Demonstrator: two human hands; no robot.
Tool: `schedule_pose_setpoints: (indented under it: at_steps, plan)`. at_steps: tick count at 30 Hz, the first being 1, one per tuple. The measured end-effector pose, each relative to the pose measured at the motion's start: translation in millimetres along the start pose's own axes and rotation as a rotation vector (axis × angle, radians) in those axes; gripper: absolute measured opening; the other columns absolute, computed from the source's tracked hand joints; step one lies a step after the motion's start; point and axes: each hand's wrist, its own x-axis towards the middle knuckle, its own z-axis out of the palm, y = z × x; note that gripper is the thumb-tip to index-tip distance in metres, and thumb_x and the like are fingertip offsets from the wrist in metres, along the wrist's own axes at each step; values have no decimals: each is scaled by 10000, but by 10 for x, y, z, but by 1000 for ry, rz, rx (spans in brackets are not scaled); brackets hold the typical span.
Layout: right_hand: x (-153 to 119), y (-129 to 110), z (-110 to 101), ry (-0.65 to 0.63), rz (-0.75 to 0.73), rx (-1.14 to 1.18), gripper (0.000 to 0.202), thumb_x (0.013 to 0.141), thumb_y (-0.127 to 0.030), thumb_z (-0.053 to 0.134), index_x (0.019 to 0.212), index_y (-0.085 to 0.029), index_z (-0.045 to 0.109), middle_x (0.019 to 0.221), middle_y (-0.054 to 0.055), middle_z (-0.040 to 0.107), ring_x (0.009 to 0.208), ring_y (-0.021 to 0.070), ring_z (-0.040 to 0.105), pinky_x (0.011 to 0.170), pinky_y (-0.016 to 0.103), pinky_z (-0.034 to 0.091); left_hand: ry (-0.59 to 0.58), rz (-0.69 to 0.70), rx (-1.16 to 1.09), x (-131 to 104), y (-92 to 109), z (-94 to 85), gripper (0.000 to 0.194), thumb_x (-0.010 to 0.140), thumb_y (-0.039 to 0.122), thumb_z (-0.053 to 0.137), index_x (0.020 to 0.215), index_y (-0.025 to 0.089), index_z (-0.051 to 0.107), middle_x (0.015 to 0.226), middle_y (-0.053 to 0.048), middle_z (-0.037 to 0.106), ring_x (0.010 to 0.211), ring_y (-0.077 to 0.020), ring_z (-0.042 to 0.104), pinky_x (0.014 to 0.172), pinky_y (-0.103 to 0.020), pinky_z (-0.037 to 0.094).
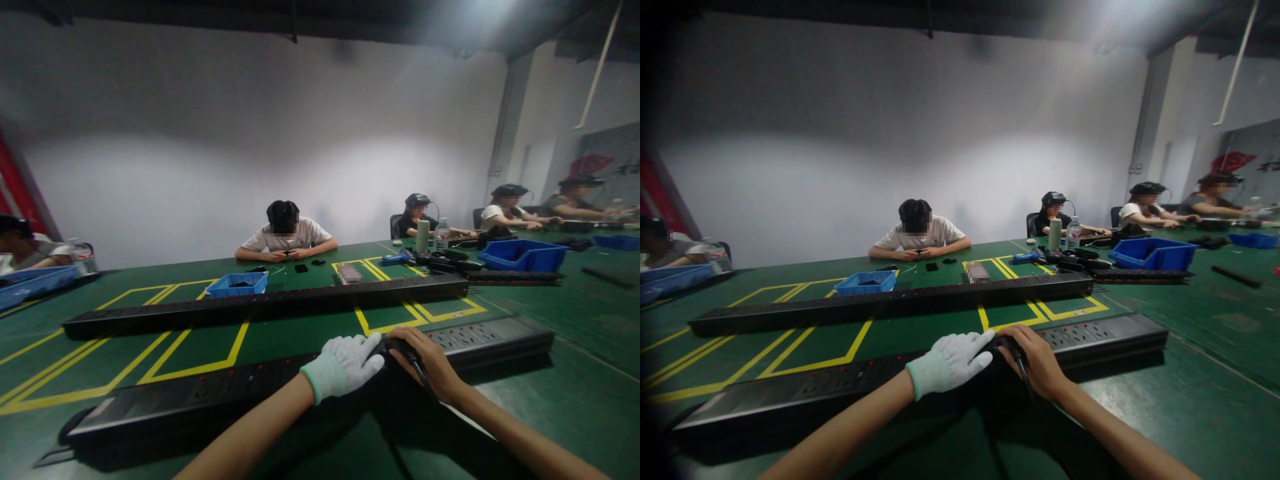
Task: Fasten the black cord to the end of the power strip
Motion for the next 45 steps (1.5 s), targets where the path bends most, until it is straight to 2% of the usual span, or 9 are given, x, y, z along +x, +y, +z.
schedule_pose_setpoints:
  at_steps: [3,8,11,15,19,25,36,39,45]
  plan:
    - [43,-7,-46,98,44,52,192,886,-293,551,1069,-247,590,1031,46,654,950,206,632,850,325,507,22,19,6,-172,-48,-10,572,947,546,201,1428,249,291,1190,-92,575,956,-268,605,816,-420,478]
    - [278,-48,-222,377,263,149,300,863,-412,568,1102,-234,602,1038,54,682,890,225,662,800,338,526,72,22,-29,-307,-118,-6,569,930,559,269,1423,277,308,1249,-86,542,1009,-274,581,858,-431,462]
    - [375,-154,-219,242,305,257,330,856,-449,562,1084,-221,631,987,59,708,864,237,676,759,343,548,58,33,-84,-292,-162,4,590,921,584,281,1414,263,326,1221,-80,563,1016,-265,580,868,-408,461]
    - [357,-308,-18,-15,262,230,292,881,-440,533,1016,-233,690,1021,63,713,947,257,663,840,382,531,78,14,-118,-266,-193,17,604,911,608,290,1359,218,403,1158,-90,599,1014,-265,585,875,-393,459]
    - [373,-376,116,-43,220,105,285,913,-403,485,1006,-241,700,980,62,720,900,241,669,796,364,536,85,-4,-107,-269,-174,8,576,893,612,344,1292,213,458,1104,-87,619,978,-264,601,844,-380,470]
    - [537,-447,54,-158,173,-158,221,893,-339,516,903,-266,724,881,43,716,859,232,658,779,347,506,67,9,-123,-272,-186,-1,572,892,627,333,1264,214,470,1096,-83,619,953,-263,607,824,-371,469]
    - [709,-187,10,-337,348,-121,330,907,-392,464,749,-241,711,768,25,722,718,224,679,566,264,458,52,25,-230,-274,-262,6,590,908,601,342,1364,230,401,1177,-77,598,1061,-245,576,901,-357,440]
    - [680,-252,45,-340,290,-142,330,922,-369,443,764,-237,701,776,32,719,710,215,675,576,265,472,55,32,-205,-268,-261,25,579,908,603,342,1329,216,432,1153,-79,607,1040,-250,584,890,-363,447]
    - [475,-517,265,-73,2,-360,216,909,-239,463,988,-219,663,877,75,717,807,244,658,737,360,503,98,-18,-72,-261,-177,31,556,896,639,318,1134,181,526,1029,-95,625,919,-261,616,814,-376,476]
